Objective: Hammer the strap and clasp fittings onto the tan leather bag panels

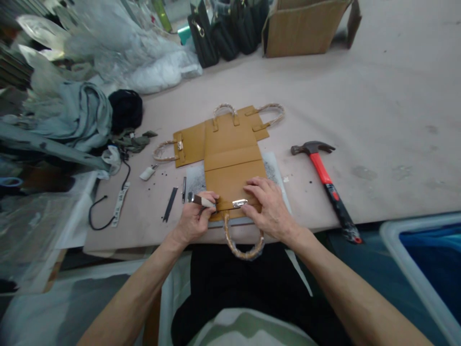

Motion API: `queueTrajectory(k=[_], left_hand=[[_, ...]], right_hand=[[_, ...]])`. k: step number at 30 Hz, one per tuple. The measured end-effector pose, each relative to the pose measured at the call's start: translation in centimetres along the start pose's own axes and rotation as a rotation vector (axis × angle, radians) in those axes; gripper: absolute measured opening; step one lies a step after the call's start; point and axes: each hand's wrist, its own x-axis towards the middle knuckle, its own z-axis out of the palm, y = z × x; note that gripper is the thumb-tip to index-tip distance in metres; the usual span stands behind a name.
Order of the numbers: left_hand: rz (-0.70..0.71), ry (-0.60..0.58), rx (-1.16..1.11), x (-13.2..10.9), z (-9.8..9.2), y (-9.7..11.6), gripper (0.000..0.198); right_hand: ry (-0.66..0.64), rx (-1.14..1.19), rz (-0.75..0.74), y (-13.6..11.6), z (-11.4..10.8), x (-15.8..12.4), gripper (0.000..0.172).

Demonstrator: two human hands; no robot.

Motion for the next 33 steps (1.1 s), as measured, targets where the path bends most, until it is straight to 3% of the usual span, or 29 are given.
queueTrajectory(k=[3, 7, 9, 12, 14, 16, 19, 23, 27, 30, 33], left_hand=[[-0.013, -0.017, 0.001, 0.0, -0.1, 0.0, 0.011], [0.005, -0.029, 0.037, 0.1, 0.0, 0.0, 0.014], [0.011, -0.036, 0.054, 0.2, 0.0, 0.1, 0.015], [0.01, -0.031, 0.056, 0.3, 0.1, 0.2, 0.016], [-0.015, -0.028, 0.045, 0.3, 0.1, 0.4, 0.016], [-0.042, -0.032, 0.025, 0.3, 0.1, 0.5, 0.015], [-0.071, -0.037, -0.005, 0.2, 0.2, 0.5, 0.015], [-0.099, -0.028, -0.022, 0.2, 0.4, 0.4, 0.013], [-0.117, -0.022, -0.007, 0.3, 0.4, 0.6, 0.011], [-0.114, -0.014, 0.004, 0.3, 0.5, 0.7, 0.01], [-0.11, -0.005, -0.004, 0.3, 0.5, 0.7, 0.011]], right_hand=[[0.015, 0.008, 0.028, 0.6, -1.0, -0.1, 0.039], [0.169, -0.162, 0.136, 2.4, -3.6, -0.5, 0.035], [0.235, -0.287, 0.267, 3.9, -5.6, -1.1, 0.033], [0.229, -0.401, 0.572, 5.9, -9.0, -2.2, 0.027], [0.202, -0.379, 0.712, 6.7, -10.7, -2.9, 0.022], [0.192, -0.302, 0.753, 6.9, -11.7, -3.1, 0.028], [0.148, -0.014, 0.822, 6.6, -12.1, -2.5, 0.031], [0.048, 0.421, 0.853, 4.3, -11.9, -0.7, 0.02], [0.099, 0.611, 0.853, -1.3, -11.7, 0.3, 0.025], [0.206, 0.445, 0.68, -6.3, -12.1, 0.5, 0.035], [0.097, 0.008, 0.278, -9.7, -12.5, 0.7, 0.035]])
